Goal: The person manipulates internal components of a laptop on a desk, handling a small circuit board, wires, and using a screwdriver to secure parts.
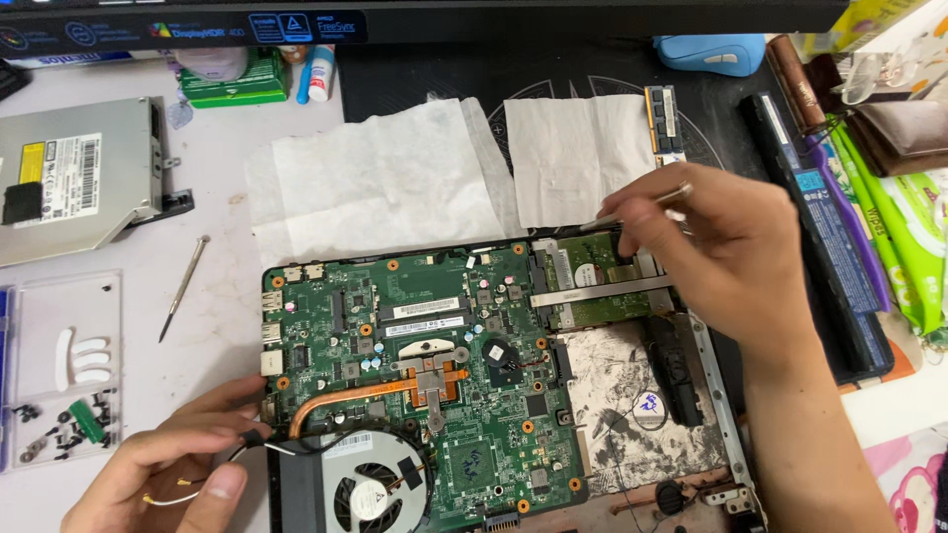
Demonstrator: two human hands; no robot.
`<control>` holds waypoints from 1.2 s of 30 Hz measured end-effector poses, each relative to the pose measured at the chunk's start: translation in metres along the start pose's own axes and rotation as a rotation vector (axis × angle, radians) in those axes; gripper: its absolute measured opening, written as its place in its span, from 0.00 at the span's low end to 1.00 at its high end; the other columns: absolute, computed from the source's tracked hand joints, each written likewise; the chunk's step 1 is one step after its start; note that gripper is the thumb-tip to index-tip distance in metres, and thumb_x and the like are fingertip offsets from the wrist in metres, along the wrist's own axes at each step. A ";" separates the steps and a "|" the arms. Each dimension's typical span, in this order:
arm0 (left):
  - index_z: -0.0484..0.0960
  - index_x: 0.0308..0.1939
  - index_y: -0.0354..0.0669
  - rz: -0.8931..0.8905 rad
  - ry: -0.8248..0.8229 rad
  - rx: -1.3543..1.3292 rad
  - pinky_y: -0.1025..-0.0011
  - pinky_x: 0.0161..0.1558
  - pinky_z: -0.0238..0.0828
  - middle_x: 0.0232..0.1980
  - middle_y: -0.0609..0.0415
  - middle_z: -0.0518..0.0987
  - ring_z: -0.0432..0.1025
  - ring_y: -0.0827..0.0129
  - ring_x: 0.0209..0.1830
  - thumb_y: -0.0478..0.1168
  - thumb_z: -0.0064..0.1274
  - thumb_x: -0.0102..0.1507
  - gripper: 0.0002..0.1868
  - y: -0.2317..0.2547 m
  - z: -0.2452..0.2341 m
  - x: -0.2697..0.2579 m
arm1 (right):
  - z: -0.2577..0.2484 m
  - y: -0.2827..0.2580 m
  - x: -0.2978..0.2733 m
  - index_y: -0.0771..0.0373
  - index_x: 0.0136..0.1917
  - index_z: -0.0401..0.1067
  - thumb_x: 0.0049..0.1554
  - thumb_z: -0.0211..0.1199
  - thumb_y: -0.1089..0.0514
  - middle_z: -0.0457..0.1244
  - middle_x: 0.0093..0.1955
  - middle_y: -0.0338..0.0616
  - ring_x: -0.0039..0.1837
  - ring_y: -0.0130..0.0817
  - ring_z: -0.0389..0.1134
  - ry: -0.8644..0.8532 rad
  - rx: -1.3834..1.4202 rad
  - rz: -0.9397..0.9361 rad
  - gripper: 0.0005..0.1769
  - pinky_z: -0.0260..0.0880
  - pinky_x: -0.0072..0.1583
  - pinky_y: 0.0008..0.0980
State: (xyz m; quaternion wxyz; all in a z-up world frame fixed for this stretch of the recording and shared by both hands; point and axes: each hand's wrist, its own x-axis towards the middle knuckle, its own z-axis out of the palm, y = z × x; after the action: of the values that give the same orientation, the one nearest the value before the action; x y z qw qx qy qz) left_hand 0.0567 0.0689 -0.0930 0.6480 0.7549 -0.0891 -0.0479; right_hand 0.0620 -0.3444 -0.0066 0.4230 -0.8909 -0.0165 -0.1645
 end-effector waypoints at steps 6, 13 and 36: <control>0.76 0.47 0.35 -0.007 -0.077 0.006 0.56 0.70 0.79 0.51 0.36 0.86 0.78 0.46 0.75 0.29 0.51 0.60 0.11 -0.033 -0.022 -0.001 | -0.020 0.022 -0.003 0.71 0.40 0.69 0.73 0.53 0.66 0.62 0.36 0.47 0.37 0.30 0.61 0.277 0.025 0.125 0.18 0.59 0.44 0.25; 0.81 0.55 0.39 0.174 -0.492 -0.156 0.60 0.70 0.76 0.59 0.32 0.86 0.68 0.46 0.80 0.26 0.60 0.55 0.23 -0.147 -0.097 0.028 | -0.040 0.026 0.001 0.63 0.34 0.69 0.67 0.62 0.59 0.49 0.28 0.34 0.34 0.23 0.44 0.008 -0.260 0.076 0.19 0.43 0.38 0.27; 0.81 0.55 0.50 0.334 -0.538 0.016 0.63 0.65 0.84 0.54 0.42 0.90 0.73 0.46 0.76 0.36 0.60 0.58 0.20 -0.157 -0.098 0.038 | -0.045 0.023 0.004 0.69 0.42 0.73 0.66 0.58 0.63 0.68 0.44 0.43 0.40 0.28 0.61 -0.083 -0.187 -0.065 0.11 0.54 0.42 0.26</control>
State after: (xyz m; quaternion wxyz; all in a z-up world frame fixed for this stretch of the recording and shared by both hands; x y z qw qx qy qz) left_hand 0.1234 0.1791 -0.2311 0.5942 0.6950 -0.3805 -0.1380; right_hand 0.0573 -0.3932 0.0038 0.3316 -0.9315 -0.0476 -0.1418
